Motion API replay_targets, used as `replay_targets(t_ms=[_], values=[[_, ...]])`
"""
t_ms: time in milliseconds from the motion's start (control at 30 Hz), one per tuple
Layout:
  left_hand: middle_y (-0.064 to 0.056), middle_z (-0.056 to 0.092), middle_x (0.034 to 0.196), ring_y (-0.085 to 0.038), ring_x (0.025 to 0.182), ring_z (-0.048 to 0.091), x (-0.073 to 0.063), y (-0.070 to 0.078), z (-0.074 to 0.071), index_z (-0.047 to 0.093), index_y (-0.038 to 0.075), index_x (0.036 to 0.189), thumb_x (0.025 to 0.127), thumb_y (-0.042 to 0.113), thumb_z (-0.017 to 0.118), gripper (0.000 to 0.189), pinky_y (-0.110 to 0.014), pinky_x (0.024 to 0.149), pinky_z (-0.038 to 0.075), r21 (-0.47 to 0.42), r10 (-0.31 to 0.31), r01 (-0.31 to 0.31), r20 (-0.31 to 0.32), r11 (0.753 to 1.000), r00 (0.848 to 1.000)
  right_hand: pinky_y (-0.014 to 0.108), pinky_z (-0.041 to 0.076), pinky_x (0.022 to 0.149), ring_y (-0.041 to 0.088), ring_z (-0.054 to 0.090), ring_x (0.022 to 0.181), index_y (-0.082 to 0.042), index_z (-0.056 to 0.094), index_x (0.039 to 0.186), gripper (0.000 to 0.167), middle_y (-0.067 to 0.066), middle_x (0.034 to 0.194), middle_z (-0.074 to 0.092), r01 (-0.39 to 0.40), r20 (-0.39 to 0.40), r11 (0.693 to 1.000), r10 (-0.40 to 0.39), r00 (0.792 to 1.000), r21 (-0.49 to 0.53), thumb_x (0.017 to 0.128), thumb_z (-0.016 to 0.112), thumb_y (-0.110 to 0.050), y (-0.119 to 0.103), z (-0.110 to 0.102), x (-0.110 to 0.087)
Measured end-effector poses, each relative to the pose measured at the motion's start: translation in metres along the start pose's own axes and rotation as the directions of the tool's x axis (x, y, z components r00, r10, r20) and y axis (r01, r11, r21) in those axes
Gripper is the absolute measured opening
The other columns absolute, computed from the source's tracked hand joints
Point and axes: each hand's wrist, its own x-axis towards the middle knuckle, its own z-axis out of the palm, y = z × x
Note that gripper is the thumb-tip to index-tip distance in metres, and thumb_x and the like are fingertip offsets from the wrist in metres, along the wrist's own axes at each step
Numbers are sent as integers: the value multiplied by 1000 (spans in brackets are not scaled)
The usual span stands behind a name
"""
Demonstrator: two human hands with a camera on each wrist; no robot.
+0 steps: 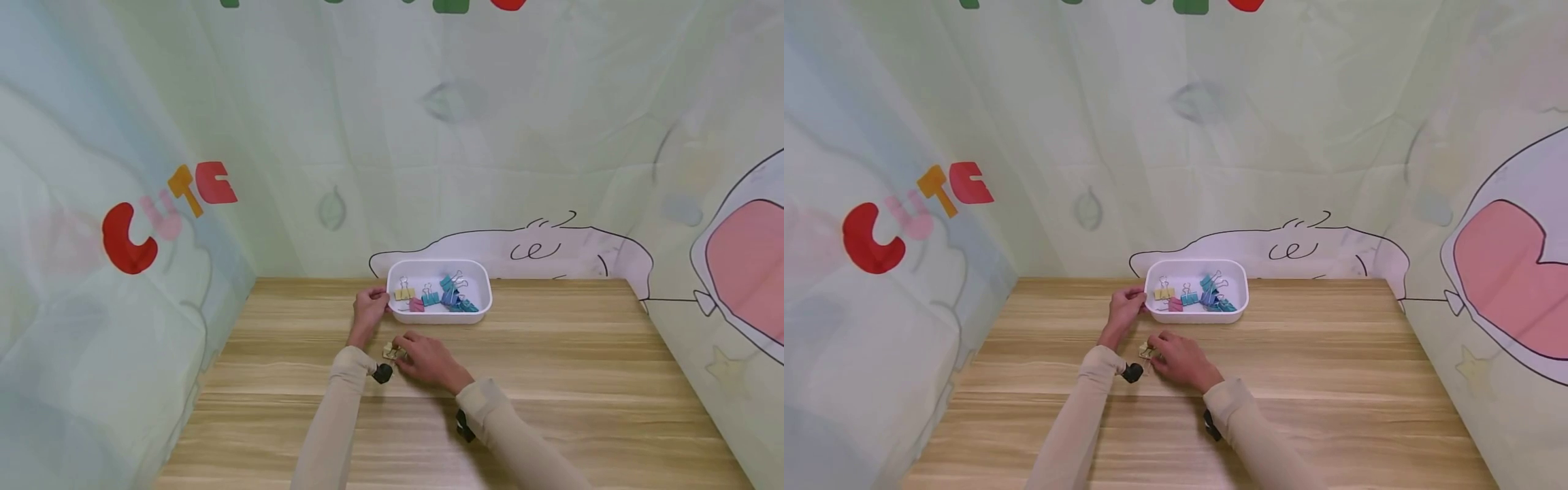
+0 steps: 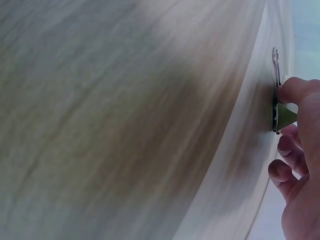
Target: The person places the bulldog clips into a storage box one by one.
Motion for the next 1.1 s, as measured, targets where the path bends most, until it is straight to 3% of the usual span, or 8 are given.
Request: replay_targets(t_ms=[300, 533, 800, 1100], values=[[-32, 68, 110, -19, 72, 63, 1, -1, 0, 65, -17, 119, 94, -3, 59, 29, -31, 68, 64, -19, 16, -16, -3, 1000, 1000, 34, 61, 78, 20, 67, 91, -16, 69, 121, 28, 5, 115, 70, 16, 26, 1000, -17, 1000, 26, 95, 76, -25, 1, -4, -1], [-25, 70, 97, -16, 66, 62, 2, -4, 0, 66, -18, 113, 91, -4, 59, 27, -25, 60, 60, -55, 49, -50, -7, 997, 999, 33, 61, 82, 19, 68, 93, -11, 72, 121, 32, 7, 115, 72, 50, 18, 999, -50, 999, 11, 93, 77, -25, 2, -6, -3], [-33, 67, 113, -28, 80, 66, 2, -1, 1, 64, -17, 122, 96, -3, 59, 29, -34, 71, 64, -12, -7, 6, -4, 1000, 1000, 31, 61, 83, 17, 69, 95, -9, 74, 120, 33, 6, 112, 74, 59, 3, 998, -59, 998, -9, 93, 75, -27, 5, -7, -4], [-31, 67, 113, -26, 80, 65, -1, 2, 1, 64, -16, 123, 97, -2, 60, 30, -42, 79, 65, 0, -25, 25, -6, 1000, 1000, 29, 61, 78, 15, 68, 87, -9, 74, 119, 32, 5, 109, 75, 82, -38, 996, -83, 996, -40, 92, 75, -28, 10, -13, -6]])
